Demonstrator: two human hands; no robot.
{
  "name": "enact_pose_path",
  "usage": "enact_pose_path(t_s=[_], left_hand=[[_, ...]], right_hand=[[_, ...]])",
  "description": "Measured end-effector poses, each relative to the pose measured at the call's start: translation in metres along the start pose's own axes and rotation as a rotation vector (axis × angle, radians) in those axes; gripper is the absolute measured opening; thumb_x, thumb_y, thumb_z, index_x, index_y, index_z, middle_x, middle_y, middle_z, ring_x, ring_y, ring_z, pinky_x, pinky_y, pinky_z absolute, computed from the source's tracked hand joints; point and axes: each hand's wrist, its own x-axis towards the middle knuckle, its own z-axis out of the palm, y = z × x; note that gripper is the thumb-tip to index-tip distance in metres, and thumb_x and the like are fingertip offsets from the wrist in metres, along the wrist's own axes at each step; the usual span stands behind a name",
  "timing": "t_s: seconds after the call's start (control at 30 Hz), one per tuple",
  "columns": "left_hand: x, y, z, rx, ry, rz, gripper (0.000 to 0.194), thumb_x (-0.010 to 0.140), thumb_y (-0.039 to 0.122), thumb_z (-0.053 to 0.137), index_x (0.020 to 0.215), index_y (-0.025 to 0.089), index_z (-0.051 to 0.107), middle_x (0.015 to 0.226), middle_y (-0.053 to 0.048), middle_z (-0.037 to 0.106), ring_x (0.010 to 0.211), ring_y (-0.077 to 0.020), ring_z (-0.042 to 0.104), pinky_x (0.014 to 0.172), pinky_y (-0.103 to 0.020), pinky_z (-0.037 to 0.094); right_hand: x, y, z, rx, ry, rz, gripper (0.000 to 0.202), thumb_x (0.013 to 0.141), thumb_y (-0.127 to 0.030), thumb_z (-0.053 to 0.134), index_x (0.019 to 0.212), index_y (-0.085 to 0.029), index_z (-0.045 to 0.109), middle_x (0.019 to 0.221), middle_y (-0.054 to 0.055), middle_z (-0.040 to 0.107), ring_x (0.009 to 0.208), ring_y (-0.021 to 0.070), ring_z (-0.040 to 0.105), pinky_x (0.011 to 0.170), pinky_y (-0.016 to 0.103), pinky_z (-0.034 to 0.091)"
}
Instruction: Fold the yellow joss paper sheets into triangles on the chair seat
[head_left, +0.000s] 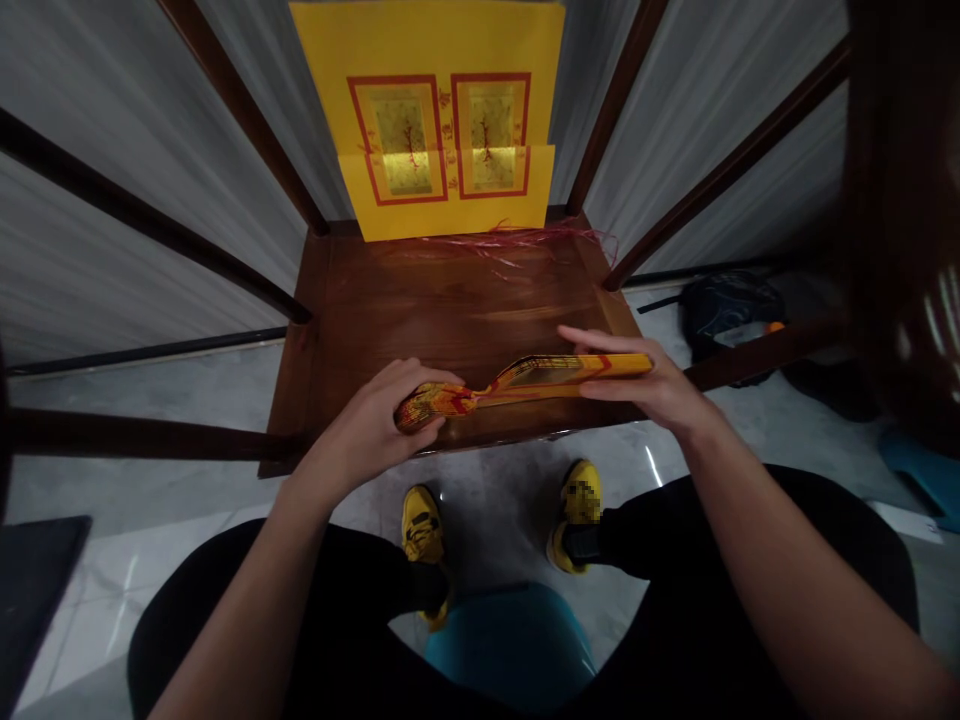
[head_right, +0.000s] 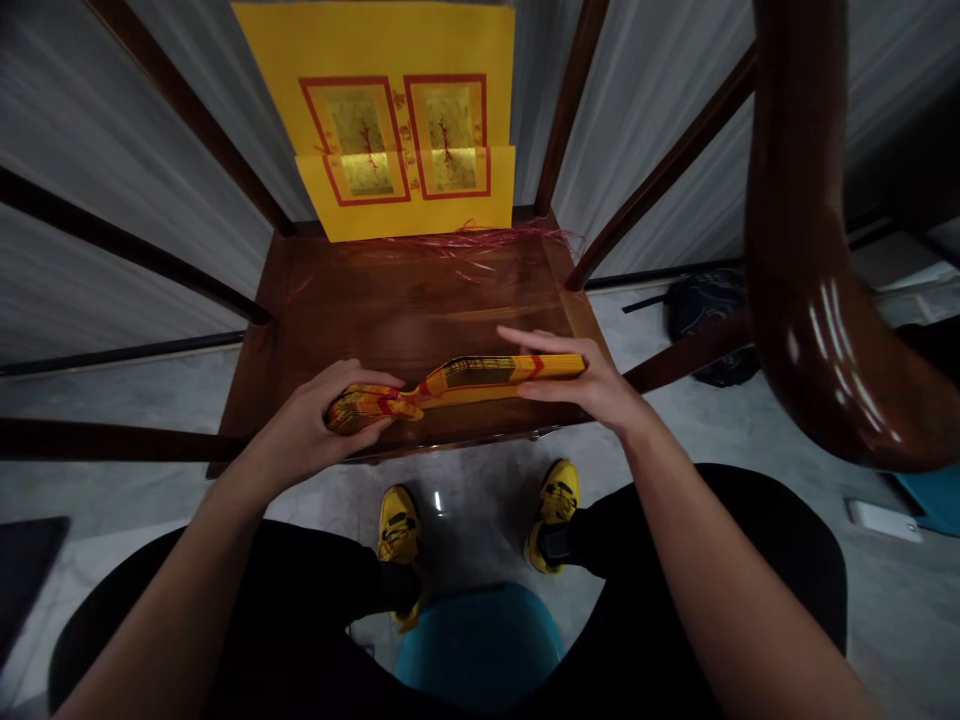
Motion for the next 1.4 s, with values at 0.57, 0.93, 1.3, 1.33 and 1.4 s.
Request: enact_pose_path(t_s=[0.57,0.93,1.3,1.33,1.4], left_hand=[[0.003,0.014,0.019,0.055,0.065,0.034,0.039,0.089,0.011,0.073,0.124,0.025,0.063,0.112,-0.001,0.067,0.106,-0.0224,0.065,0.096,-0.035,0.052],[-0.007,0.030,0.033,0.114,0.166,-0.044,0.048,0.086,0.006,0.072,0.127,0.025,0.058,0.126,-0.007,0.061,0.121,-0.0292,0.063,0.105,-0.047,0.052],[-0.003,0.030,0.029,0.016,0.123,-0.063,0.046,0.087,0.007,0.070,0.126,0.026,0.055,0.129,-0.005,0.065,0.120,-0.0260,0.068,0.102,-0.041,0.055],[-0.003,0.029,0.028,0.008,0.113,-0.069,0.045,0.088,0.007,0.070,0.125,0.027,0.055,0.128,-0.004,0.066,0.119,-0.0247,0.069,0.101,-0.039,0.055],[-0.003,0.027,0.027,-0.011,0.095,-0.074,0.040,0.090,0.006,0.066,0.123,0.027,0.056,0.124,-0.002,0.068,0.114,-0.0218,0.070,0.099,-0.036,0.054]], right_hand=[[-0.001,-0.055,0.069,-0.804,0.060,-0.527,0.010,0.107,-0.022,0.069,0.101,-0.020,0.076,0.097,0.003,0.082,0.091,0.0226,0.070,0.087,0.041,0.048],[-0.008,-0.050,0.070,-0.945,0.050,-0.583,0.020,0.107,-0.011,0.060,0.104,-0.018,0.078,0.096,0.003,0.085,0.082,0.0215,0.072,0.078,0.040,0.043],[-0.001,-0.049,0.072,-0.955,0.019,-0.619,0.025,0.102,-0.004,0.059,0.112,-0.018,0.077,0.098,0.003,0.085,0.081,0.0213,0.068,0.076,0.041,0.041],[-0.001,-0.049,0.071,-0.960,0.020,-0.607,0.023,0.104,-0.005,0.059,0.111,-0.019,0.077,0.098,0.003,0.085,0.082,0.0213,0.069,0.077,0.041,0.041],[0.000,-0.049,0.065,-0.960,0.029,-0.571,0.018,0.106,-0.011,0.062,0.107,-0.020,0.077,0.097,0.003,0.084,0.083,0.0216,0.070,0.078,0.041,0.042]])
